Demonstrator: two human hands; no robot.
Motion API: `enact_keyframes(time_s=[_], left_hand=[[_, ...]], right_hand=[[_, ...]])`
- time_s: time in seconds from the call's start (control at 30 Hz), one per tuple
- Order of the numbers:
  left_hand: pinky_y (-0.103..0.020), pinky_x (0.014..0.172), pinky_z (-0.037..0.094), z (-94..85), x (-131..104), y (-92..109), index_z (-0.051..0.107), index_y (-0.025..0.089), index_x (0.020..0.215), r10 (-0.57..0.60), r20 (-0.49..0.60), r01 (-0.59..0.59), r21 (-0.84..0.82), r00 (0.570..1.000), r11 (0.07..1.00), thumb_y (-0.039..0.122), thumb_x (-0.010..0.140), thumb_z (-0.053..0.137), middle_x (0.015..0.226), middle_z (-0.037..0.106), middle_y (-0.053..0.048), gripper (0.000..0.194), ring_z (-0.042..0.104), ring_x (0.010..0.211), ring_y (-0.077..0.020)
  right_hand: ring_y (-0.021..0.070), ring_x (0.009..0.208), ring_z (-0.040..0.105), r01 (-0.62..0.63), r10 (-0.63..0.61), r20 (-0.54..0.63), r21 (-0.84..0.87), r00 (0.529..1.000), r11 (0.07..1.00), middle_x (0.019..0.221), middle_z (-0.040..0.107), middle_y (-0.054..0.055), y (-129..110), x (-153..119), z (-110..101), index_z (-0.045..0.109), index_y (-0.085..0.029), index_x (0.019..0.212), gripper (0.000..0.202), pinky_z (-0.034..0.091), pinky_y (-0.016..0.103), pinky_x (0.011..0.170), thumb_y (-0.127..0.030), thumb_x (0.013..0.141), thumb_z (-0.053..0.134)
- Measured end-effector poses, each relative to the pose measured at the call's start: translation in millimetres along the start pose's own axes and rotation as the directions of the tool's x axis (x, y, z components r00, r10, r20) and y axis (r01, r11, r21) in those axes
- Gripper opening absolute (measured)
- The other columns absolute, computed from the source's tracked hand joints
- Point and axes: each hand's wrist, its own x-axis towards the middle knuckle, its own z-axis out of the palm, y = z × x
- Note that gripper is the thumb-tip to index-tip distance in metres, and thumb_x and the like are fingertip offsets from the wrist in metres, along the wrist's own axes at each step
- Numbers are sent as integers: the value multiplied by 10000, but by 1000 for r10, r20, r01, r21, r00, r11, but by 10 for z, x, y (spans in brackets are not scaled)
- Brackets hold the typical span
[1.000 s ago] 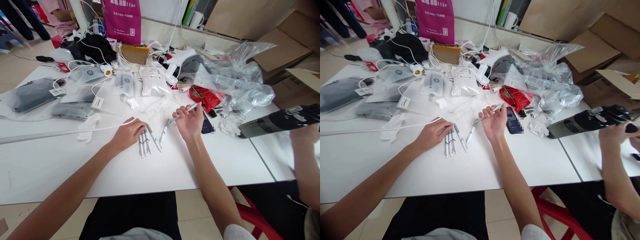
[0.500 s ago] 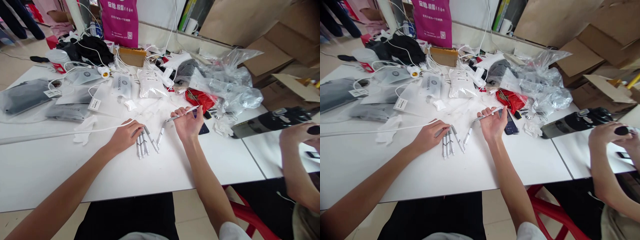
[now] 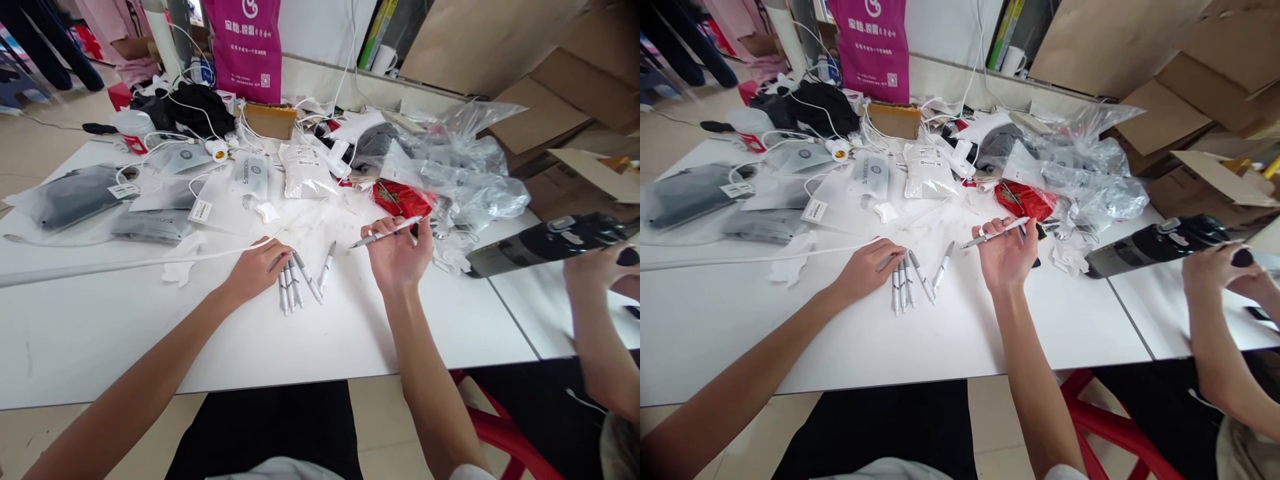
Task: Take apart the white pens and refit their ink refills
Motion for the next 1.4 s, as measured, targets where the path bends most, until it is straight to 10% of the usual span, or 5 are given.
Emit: enact_keyframes(time_s=[0.57, 0.73, 0.87, 1.13, 1.4], left_hand=[[-378, 976, 562, 20, -7, -39, 758, 227, 1136, -44, -23, 45, 46, 999, 998, 299, 1092, 568, 964, 782, -34, 209, 710, 857, -195], [-346, 918, 559, 5, -19, 11, 753, 229, 1159, -91, 9, 90, 84, 996, 992, 309, 1096, 563, 932, 774, -18, 216, 674, 752, -168], [-336, 892, 551, -8, -21, 60, 752, 223, 1160, -87, 27, 85, 84, 996, 993, 312, 1103, 545, 954, 784, -32, 233, 693, 815, -182], [-337, 833, 534, 34, -15, 4, 747, 217, 1142, 16, -6, -16, 72, 1000, 997, 341, 1109, 555, 917, 739, -31, 231, 660, 788, -183], [-385, 891, 546, 29, -32, -17, 714, 224, 1349, 2, 114, -17, 133, 993, 991, 414, 1132, 505, 1012, 679, -75, 356, 655, 975, -244]], right_hand=[[131, 809, 597, 119, -136, -42, -272, 990, 955, 909, 577, -18, -135, -382, -210, 588, -261, 839, 344, 600, 309, 791, -539, 947, 760], [148, 845, 624, 415, -363, 245, -742, 899, 527, 1063, 662, 37, -25, -404, -463, 758, -271, 1001, 231, 573, 301, 717, -493, 952, 797], [238, 1064, 710, 543, -93, 542, -839, 835, -13, 1232, 706, 112, 96, -524, -640, 774, -266, 1127, 159, 635, 424, 891, -373, 1029, 708], [326, 1134, 677, 671, 270, 615, -693, 741, -262, 1336, 670, 167, 242, -537, -631, 662, -252, 1400, 579, 597, 540, 1039, -611, 954, 743], [231, 903, 630, 617, 271, 559, -750, 784, -239, 1192, 613, 138, 437, -264, -524, 702, -214, 1225, 345, 599, 437, 895, -494, 1028, 660]])
